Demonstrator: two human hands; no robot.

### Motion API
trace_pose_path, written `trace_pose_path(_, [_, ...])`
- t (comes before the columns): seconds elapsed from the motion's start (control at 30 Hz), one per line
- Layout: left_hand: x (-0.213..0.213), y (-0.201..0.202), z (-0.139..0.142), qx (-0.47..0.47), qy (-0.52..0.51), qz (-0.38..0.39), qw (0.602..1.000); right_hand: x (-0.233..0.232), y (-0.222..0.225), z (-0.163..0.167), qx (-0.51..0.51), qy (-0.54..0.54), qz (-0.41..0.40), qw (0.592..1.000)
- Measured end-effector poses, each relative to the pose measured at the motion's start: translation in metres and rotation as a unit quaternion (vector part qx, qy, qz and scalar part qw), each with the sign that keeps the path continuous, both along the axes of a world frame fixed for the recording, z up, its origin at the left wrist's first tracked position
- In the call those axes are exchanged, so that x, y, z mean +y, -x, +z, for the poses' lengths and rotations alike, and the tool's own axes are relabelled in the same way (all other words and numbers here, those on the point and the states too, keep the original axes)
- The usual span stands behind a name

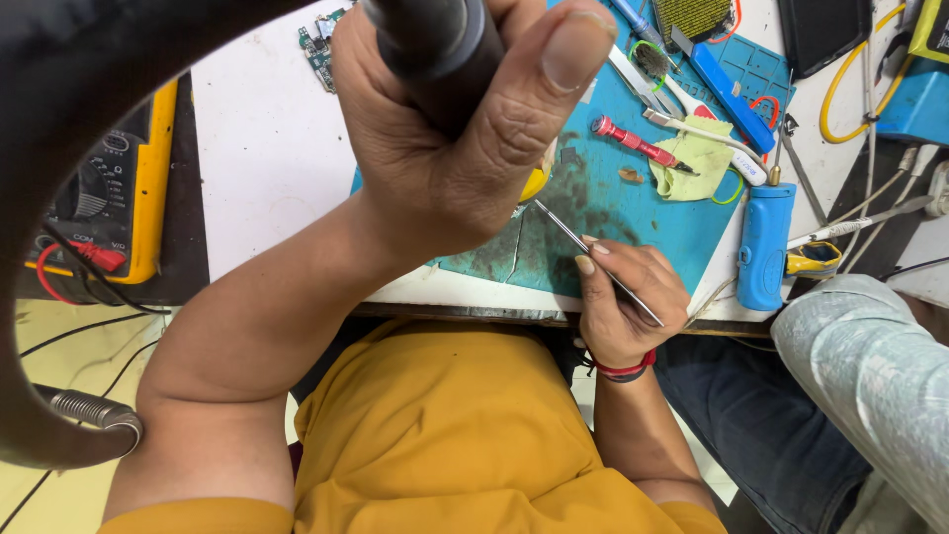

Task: The person solders a small circuit board on a repair bench, holding the board with tweezers while applying a soldering iron to its components. They use a hot air gun on the board, reposition it, and continue soldering and probing the board with tools.

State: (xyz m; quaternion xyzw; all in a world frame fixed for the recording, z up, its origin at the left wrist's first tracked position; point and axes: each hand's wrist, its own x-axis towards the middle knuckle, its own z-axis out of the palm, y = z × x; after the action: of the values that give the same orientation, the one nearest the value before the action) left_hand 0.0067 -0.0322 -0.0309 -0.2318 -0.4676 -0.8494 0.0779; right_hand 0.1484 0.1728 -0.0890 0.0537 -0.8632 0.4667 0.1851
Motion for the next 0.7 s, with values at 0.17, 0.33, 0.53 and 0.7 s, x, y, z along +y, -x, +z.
trace_pose_path(0.17, [0.0011,-0.0009,-0.0003,-0.003,0.033,0.017,0.999,0.0018,0.0012,0.0012,0.01,-0.013,0.011,1.0])
trace_pose_path(0.33, [0.0023,-0.0017,0.0011,-0.003,0.016,0.013,1.0,0.0011,0.0015,0.0022,0.009,-0.023,0.011,1.0])
trace_pose_path(0.53, [0.0037,0.0038,-0.0016,0.03,0.019,0.019,0.999,0.0009,0.0022,0.0029,0.014,-0.027,0.009,0.999])
trace_pose_path(0.7, [0.0052,-0.0002,-0.0016,0.003,0.015,0.012,1.0,0.0019,0.0019,0.0027,0.012,-0.026,0.008,1.0])
